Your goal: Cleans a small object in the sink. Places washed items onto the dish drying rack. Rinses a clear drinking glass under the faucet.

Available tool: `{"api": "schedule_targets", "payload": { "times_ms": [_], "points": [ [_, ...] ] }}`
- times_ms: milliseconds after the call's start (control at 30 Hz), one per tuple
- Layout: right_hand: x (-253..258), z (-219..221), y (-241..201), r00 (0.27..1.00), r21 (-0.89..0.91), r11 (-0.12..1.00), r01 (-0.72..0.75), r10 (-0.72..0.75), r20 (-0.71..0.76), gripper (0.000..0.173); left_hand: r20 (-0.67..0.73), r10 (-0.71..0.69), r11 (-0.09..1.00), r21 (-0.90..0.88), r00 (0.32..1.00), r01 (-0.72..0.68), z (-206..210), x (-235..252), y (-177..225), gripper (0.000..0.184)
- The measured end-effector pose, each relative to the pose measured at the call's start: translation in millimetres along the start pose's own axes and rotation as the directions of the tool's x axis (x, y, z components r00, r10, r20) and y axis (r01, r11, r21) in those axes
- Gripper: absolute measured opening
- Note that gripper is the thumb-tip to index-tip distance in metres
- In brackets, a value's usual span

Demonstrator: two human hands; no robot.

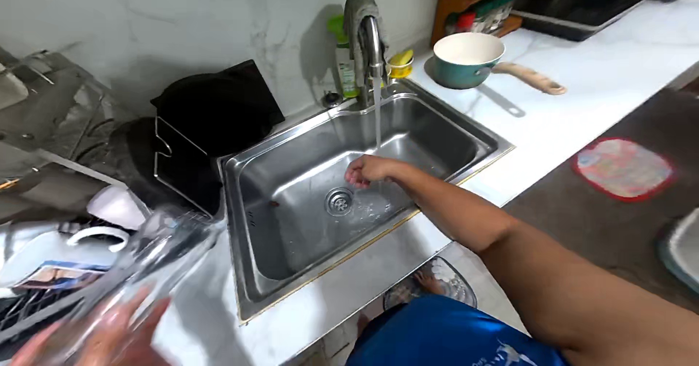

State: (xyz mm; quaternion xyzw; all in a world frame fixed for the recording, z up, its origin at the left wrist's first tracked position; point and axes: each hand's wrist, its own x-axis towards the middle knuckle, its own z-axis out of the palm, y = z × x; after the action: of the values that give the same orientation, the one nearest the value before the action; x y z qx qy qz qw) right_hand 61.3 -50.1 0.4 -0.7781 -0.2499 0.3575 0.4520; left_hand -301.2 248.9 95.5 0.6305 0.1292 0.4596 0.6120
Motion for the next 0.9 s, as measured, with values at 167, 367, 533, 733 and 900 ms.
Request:
{"api": "schedule_targets", "payload": {
  "times_ms": [167,367,533,733,900],
  "points": [
    [-36,-23,6,0.848,0.377,0.875,0.305,-0.430,0.311,0.064,-0.001,-0.477,0.716,-0.580,0.879,0.388,230,-50,-64,0.024],
    [-39,-39,13,0.909,0.678,0.632,0.376,-0.395,-0.136,0.070,0.170,-0.690,0.351,-0.772,0.703,0.531,363,-77,-143,0.030],
    [-33,-60,18,0.935,0.533,0.783,0.321,-0.171,-0.311,0.067,0.169,-0.866,0.368,-0.422,0.471,0.829,387,-74,-159,0.049],
    [-50,-92,12,0.979,0.207,0.973,0.099,-0.058,-0.197,0.066,0.190,-0.856,0.433,-0.247,0.481,0.867,401,-60,-194,0.032],
    [-51,-130,41,0.957,0.445,0.870,-0.210,0.090,0.275,0.057,0.267,-0.827,0.476,-0.134,0.494,0.869,412,-60,-199,0.021]
  ]
}}
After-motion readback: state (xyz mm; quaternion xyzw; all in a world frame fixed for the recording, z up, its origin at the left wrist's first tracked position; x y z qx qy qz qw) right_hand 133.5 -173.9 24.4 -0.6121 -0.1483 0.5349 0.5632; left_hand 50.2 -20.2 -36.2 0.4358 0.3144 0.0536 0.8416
